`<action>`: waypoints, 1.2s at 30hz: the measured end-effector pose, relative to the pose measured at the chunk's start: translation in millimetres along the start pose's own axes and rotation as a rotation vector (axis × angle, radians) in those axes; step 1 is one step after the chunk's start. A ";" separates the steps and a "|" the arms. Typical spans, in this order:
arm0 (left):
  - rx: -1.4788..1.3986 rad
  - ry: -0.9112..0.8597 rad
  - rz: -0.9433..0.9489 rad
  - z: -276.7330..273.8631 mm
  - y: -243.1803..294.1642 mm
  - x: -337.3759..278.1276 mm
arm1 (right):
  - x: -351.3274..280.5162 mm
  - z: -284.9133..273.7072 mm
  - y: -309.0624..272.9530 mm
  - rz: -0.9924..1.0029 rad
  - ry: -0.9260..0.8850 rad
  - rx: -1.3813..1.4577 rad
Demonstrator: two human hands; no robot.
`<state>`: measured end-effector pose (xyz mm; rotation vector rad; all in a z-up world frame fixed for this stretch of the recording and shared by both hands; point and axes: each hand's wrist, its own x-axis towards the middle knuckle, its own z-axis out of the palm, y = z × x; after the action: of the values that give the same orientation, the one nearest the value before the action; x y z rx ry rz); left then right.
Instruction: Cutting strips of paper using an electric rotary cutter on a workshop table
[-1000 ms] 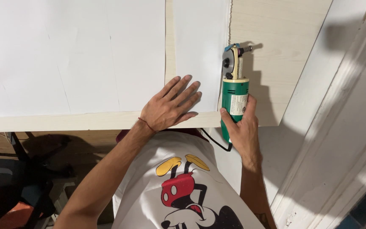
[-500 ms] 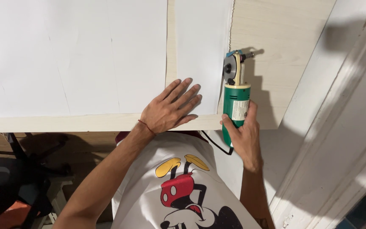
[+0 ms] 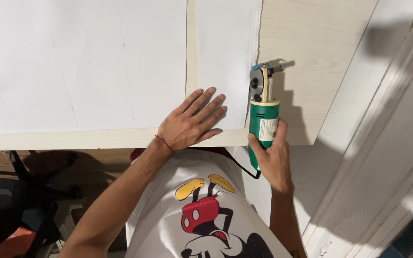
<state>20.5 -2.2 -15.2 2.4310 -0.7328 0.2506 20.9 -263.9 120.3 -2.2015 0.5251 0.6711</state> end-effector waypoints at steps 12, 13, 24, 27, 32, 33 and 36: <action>0.008 -0.007 0.001 1.2 0.3 -0.6 | 2.1 1.4 -7.6 -0.012 0.007 -0.006; 0.008 -0.007 0.001 1.7 0.4 -0.5 | 3.1 1.5 -7.7 -0.012 0.007 -0.006; 0.000 -0.009 -0.004 1.2 0.8 -0.8 | 8.7 1.9 -7.8 -0.019 0.006 0.020; 0.006 -0.007 -0.005 1.1 1.1 -1.1 | 10.9 2.3 -4.0 -0.038 0.016 0.013; 0.010 -0.002 -0.001 1.4 0.3 -0.8 | 16.2 2.7 1.2 -0.060 0.022 0.011; 0.012 0.000 0.000 1.1 1.0 -1.2 | 16.3 2.4 1.6 -0.068 0.022 0.010; 0.007 -0.011 -0.002 2.3 -0.2 -1.8 | 16.3 4.1 -12.0 -0.064 0.019 0.023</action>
<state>19.2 -2.7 -17.8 2.4414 -0.7353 0.2402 39.0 -255.8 114.6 -2.1958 0.4681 0.6084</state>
